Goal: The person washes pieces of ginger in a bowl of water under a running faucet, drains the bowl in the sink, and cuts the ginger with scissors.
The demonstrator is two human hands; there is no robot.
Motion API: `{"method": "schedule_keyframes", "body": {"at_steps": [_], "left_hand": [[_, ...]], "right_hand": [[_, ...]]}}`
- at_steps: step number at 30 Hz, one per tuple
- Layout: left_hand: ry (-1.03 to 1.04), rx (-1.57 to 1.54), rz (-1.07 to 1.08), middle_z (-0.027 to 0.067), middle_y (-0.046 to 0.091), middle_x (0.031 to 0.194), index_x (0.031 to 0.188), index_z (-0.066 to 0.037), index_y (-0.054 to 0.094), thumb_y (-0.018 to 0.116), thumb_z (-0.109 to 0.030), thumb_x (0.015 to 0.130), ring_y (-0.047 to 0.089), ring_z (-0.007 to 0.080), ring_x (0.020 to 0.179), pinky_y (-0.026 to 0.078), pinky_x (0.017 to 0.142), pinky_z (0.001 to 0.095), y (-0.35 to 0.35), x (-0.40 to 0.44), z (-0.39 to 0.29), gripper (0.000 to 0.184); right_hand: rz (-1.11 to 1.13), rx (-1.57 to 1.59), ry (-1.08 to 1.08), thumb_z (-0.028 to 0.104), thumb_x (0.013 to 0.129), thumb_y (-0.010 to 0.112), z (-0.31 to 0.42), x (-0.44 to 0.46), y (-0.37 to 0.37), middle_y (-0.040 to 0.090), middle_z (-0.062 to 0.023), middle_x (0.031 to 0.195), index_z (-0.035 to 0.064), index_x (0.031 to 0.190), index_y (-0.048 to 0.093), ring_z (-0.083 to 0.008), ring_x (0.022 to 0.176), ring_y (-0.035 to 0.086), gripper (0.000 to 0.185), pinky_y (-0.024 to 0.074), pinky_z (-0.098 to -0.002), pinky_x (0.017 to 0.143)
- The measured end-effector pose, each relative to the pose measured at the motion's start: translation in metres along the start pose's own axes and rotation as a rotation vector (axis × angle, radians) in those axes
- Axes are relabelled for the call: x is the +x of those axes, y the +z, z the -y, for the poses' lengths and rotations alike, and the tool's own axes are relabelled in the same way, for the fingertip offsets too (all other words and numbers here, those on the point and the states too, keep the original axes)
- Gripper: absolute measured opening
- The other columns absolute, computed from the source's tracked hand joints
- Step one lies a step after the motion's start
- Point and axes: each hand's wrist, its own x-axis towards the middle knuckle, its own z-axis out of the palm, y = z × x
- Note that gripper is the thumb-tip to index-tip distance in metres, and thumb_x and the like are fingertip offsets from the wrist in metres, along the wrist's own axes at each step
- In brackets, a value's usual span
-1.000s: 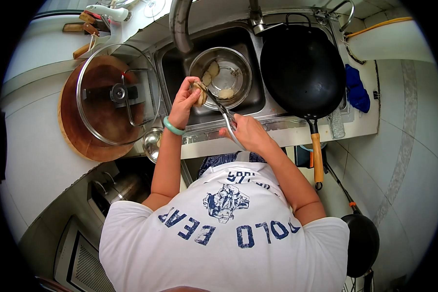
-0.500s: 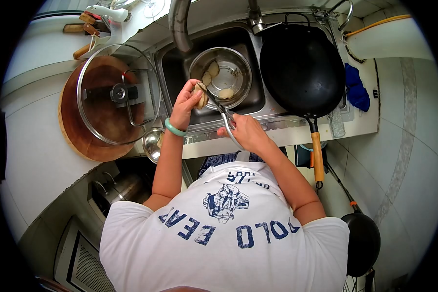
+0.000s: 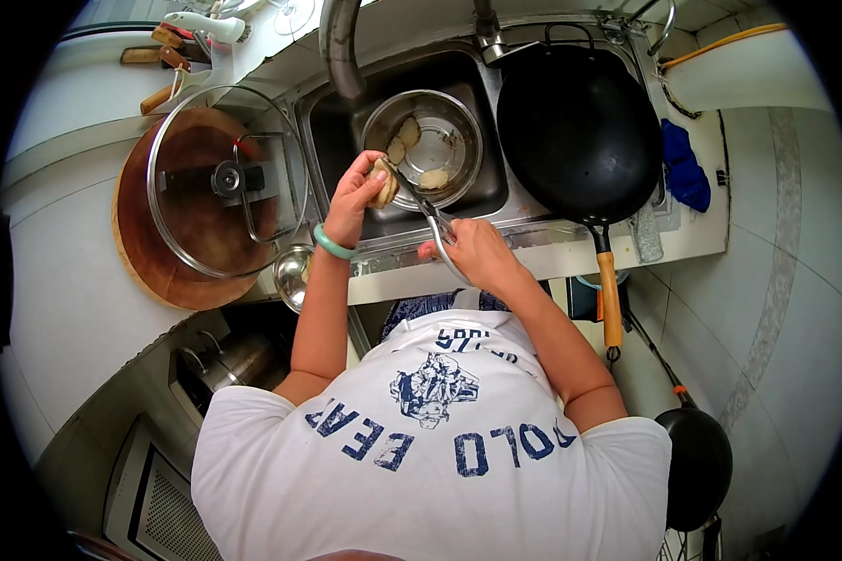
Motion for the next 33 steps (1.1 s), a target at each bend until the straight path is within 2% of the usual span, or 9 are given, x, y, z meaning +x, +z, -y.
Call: {"method": "schedule_keyframes", "body": {"at_steps": [5, 13, 21, 23, 26, 28, 30, 32, 33], "left_hand": [[0.008, 0.041, 0.014, -0.0014, 0.054, 0.087, 0.105, -0.004, 0.047, 0.051, -0.011, 0.090, 0.049, 0.0036, 0.076, 0.039, 0.068, 0.0174, -0.001, 0.000, -0.005, 0.017], [-0.022, 0.074, 0.047, -0.0025, 0.052, 0.084, 0.103, -0.004, 0.047, 0.053, -0.011, 0.089, 0.048, 0.0027, 0.075, 0.039, 0.065, 0.0167, 0.001, -0.001, -0.007, 0.016], [-0.012, 0.153, 0.079, -0.0021, 0.052, 0.086, 0.103, -0.002, 0.047, 0.054, -0.013, 0.089, 0.048, 0.0028, 0.077, 0.040, 0.066, 0.0169, -0.006, 0.001, -0.004, 0.018], [0.013, 0.164, 0.043, -0.0010, 0.056, 0.085, 0.103, -0.002, 0.048, 0.057, -0.013, 0.088, 0.051, 0.0039, 0.076, 0.042, 0.067, 0.0179, -0.003, 0.001, -0.007, 0.020], [-0.044, 0.265, -0.057, 0.0000, 0.059, 0.081, 0.097, -0.001, 0.052, 0.063, -0.011, 0.084, 0.054, 0.0051, 0.073, 0.044, 0.067, 0.0195, -0.005, -0.001, -0.013, 0.020], [-0.003, 0.228, -0.122, 0.0004, 0.060, 0.080, 0.094, -0.001, 0.054, 0.066, -0.011, 0.081, 0.055, 0.0057, 0.072, 0.044, 0.066, 0.0198, -0.006, -0.001, -0.007, 0.020], [0.041, 0.189, -0.188, 0.0009, 0.061, 0.078, 0.091, -0.002, 0.056, 0.069, -0.010, 0.078, 0.056, 0.0063, 0.071, 0.045, 0.066, 0.0201, -0.010, 0.000, 0.002, 0.020], [0.091, 0.111, -0.313, 0.0019, 0.061, 0.082, 0.087, -0.002, 0.057, 0.072, -0.009, 0.074, 0.057, 0.0071, 0.075, 0.045, 0.067, 0.0191, -0.016, 0.000, 0.012, 0.021], [0.106, 0.086, -0.316, 0.0033, 0.062, 0.087, 0.093, -0.002, 0.056, 0.071, -0.009, 0.075, 0.060, 0.0117, 0.083, 0.045, 0.071, 0.0198, -0.022, 0.002, 0.019, 0.024]], "right_hand": [[0.028, 0.026, 0.019, 0.023, 0.078, 0.055, 0.000, -0.002, -0.003, 0.049, -0.0140, 0.054, 0.0071, 0.081, 0.071, -0.0208, 0.051, 0.046, 0.023, 0.0390, -0.0336, 0.054], [-0.032, -0.034, 0.066, 0.028, 0.073, 0.069, 0.000, -0.002, 0.001, 0.049, -0.0167, 0.054, -0.0053, 0.066, 0.056, -0.0225, 0.049, 0.046, 0.037, 0.0399, -0.0348, 0.053], [0.000, -0.002, -0.014, 0.029, 0.081, 0.062, -0.006, -0.001, -0.002, 0.050, -0.0156, 0.053, 0.0012, 0.080, 0.068, -0.0198, 0.049, 0.047, 0.028, 0.0395, -0.0342, 0.053], [-0.013, 0.037, -0.043, 0.029, 0.082, 0.061, -0.009, 0.001, 0.000, 0.050, -0.0154, 0.053, 0.0032, 0.083, 0.069, -0.0187, 0.049, 0.048, 0.028, 0.0393, -0.0337, 0.052], [-0.078, 0.046, 0.009, 0.033, 0.084, 0.060, -0.013, 0.008, 0.003, 0.052, -0.0123, 0.051, 0.0003, 0.075, 0.067, -0.0158, 0.048, 0.049, 0.035, 0.0394, -0.0325, 0.050], [0.011, -0.004, 0.233, 0.047, 0.078, 0.063, -0.019, 0.016, 0.004, 0.055, -0.0185, 0.056, 0.0018, 0.079, 0.069, -0.0266, 0.051, 0.052, 0.046, 0.0416, -0.0370, 0.054], [0.010, 0.029, 0.222, 0.049, 0.078, 0.062, -0.012, 0.016, 0.003, 0.055, -0.0182, 0.057, 0.0002, 0.079, 0.068, -0.0256, 0.051, 0.053, 0.049, 0.0416, -0.0370, 0.054], [0.011, 0.061, 0.210, 0.051, 0.078, 0.062, -0.007, 0.017, 0.004, 0.056, -0.0179, 0.057, -0.0015, 0.078, 0.067, -0.0245, 0.051, 0.054, 0.052, 0.0415, -0.0370, 0.054], [0.006, 0.041, 0.234, 0.051, 0.077, 0.063, -0.006, 0.019, 0.005, 0.056, -0.0176, 0.056, -0.0008, 0.078, 0.068, -0.0246, 0.051, 0.053, 0.052, 0.0416, -0.0368, 0.054]]}}
